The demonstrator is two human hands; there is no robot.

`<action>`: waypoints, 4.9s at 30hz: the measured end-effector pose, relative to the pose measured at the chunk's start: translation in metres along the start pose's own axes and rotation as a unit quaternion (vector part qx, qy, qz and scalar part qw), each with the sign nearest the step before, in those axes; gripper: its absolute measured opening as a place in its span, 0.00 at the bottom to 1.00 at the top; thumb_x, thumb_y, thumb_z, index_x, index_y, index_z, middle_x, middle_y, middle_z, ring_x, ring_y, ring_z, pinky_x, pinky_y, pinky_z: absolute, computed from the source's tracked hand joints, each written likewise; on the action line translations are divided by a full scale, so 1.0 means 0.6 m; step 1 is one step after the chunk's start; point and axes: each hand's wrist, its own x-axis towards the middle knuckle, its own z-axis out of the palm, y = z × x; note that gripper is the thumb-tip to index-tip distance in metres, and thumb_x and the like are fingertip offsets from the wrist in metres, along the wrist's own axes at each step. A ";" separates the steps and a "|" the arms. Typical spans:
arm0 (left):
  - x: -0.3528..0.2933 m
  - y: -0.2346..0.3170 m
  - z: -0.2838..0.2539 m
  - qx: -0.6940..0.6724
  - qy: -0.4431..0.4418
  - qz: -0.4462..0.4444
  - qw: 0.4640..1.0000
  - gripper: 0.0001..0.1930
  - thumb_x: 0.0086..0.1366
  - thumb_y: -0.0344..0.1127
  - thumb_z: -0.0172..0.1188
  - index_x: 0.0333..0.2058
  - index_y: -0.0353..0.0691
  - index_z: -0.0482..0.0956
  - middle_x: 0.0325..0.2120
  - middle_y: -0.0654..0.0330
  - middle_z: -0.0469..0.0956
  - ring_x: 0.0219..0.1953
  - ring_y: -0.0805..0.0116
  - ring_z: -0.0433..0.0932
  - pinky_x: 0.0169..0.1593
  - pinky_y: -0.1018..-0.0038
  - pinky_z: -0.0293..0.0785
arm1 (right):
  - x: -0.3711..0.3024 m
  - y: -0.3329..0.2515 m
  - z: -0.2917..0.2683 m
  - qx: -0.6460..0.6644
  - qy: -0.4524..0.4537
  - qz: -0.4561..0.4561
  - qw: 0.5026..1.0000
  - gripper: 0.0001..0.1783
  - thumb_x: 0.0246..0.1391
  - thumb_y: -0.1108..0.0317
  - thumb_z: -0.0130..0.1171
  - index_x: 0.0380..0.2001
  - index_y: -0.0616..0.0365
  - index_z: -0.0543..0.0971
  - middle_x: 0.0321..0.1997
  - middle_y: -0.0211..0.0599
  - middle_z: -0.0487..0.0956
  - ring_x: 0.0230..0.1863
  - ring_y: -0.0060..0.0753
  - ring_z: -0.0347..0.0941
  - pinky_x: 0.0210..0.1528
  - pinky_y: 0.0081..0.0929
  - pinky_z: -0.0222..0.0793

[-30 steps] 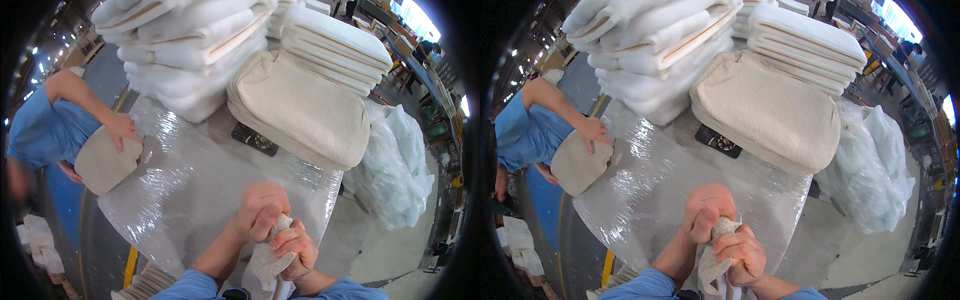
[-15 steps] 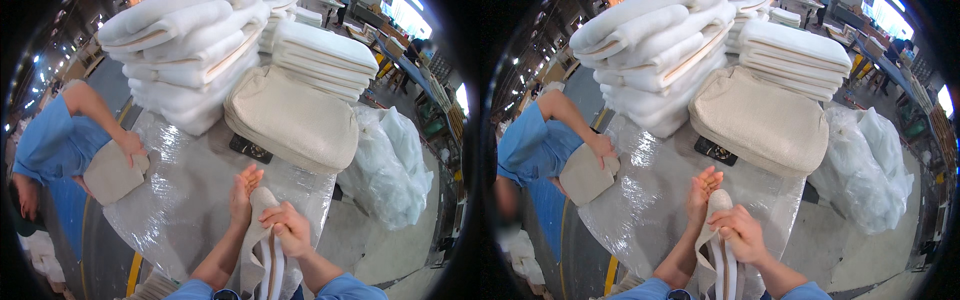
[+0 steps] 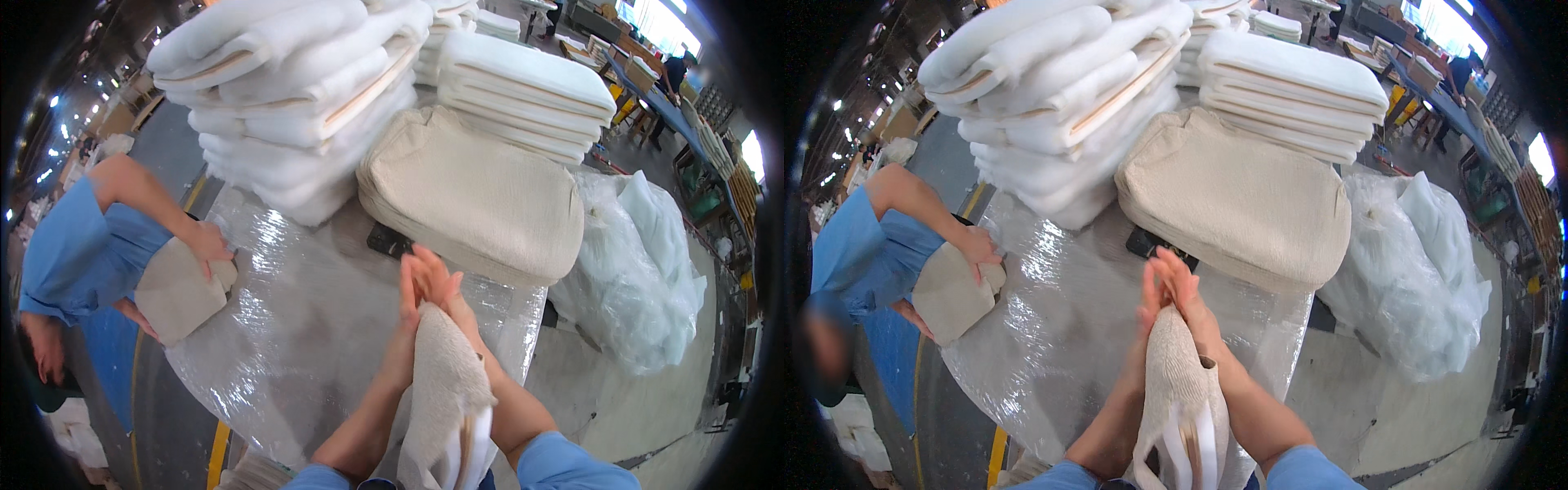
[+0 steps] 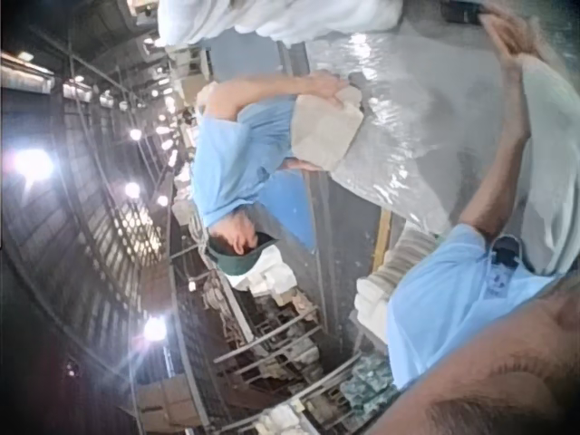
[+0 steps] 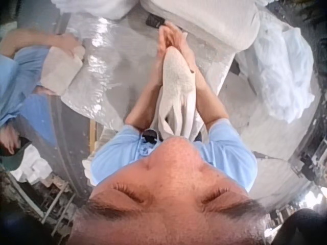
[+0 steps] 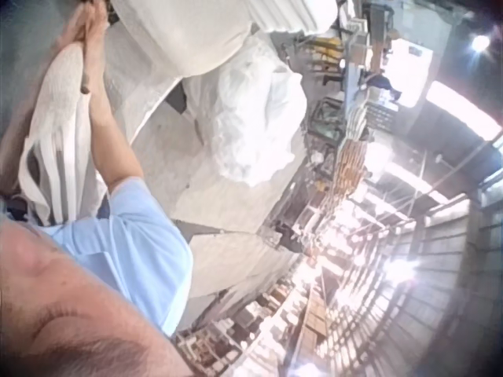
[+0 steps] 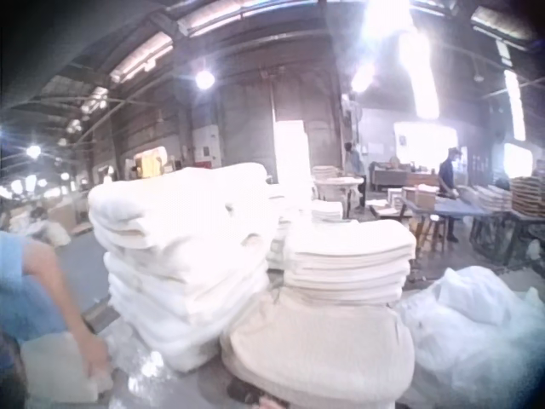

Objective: The person inserts foam inserts into fabric cushion covers by hand, aligns the edges, and places the finished cushions on a stack. The coworker across the table performs similar actions with other cushions.

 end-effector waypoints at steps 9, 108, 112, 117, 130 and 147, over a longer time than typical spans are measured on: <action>-0.011 0.126 0.026 0.120 -0.030 0.051 0.991 0.48 0.79 0.67 0.38 0.79 0.34 0.37 0.80 0.38 0.36 0.82 0.47 0.36 0.80 0.56 0.35 | -0.016 -0.060 -0.008 -0.127 -0.082 -0.093 0.984 0.45 0.72 0.35 0.47 0.77 0.60 0.61 0.80 0.43 0.59 0.82 0.43 0.49 0.82 0.40 0.40; -0.238 0.001 0.201 0.144 0.112 -0.035 0.983 0.34 0.78 0.43 0.51 0.75 0.31 0.56 0.71 0.45 0.65 0.71 0.52 0.68 0.71 0.65 0.64 | -0.277 -0.027 -0.021 -0.401 0.324 -0.215 0.829 0.19 0.71 0.55 0.54 0.46 0.57 0.86 0.43 0.52 0.83 0.46 0.57 0.78 0.50 0.47 0.73; -0.238 0.003 0.185 0.158 0.150 -0.035 0.975 0.32 0.77 0.42 0.51 0.73 0.30 0.60 0.70 0.45 0.68 0.69 0.52 0.70 0.70 0.64 0.65 | -0.278 -0.030 0.002 -0.391 0.301 -0.200 0.846 0.19 0.70 0.54 0.55 0.49 0.56 0.86 0.48 0.54 0.83 0.51 0.59 0.79 0.54 0.49 0.74; -0.230 0.002 0.180 0.146 0.138 -0.020 0.979 0.30 0.77 0.41 0.48 0.72 0.31 0.63 0.67 0.45 0.70 0.67 0.52 0.72 0.69 0.63 0.66 | -0.271 -0.036 0.002 -0.405 0.310 -0.186 0.840 0.18 0.69 0.55 0.56 0.48 0.56 0.86 0.47 0.55 0.83 0.52 0.60 0.78 0.54 0.49 0.74; -0.185 0.049 0.120 0.197 0.148 0.006 0.969 0.20 0.75 0.34 0.51 0.59 0.30 0.79 0.51 0.51 0.83 0.52 0.60 0.81 0.58 0.65 0.74 | -0.241 -0.023 0.037 -0.394 0.279 -0.234 0.844 0.17 0.69 0.59 0.58 0.50 0.58 0.86 0.47 0.52 0.82 0.51 0.58 0.79 0.54 0.46 0.74; -0.146 0.052 0.073 0.298 0.119 -0.033 0.947 0.17 0.75 0.37 0.57 0.48 0.27 0.85 0.38 0.55 0.86 0.39 0.69 0.81 0.46 0.67 0.76 | -0.201 -0.101 -0.013 -0.536 0.090 -0.111 0.832 0.20 0.63 0.52 0.64 0.52 0.51 0.86 0.50 0.48 0.83 0.51 0.51 0.81 0.55 0.43 0.76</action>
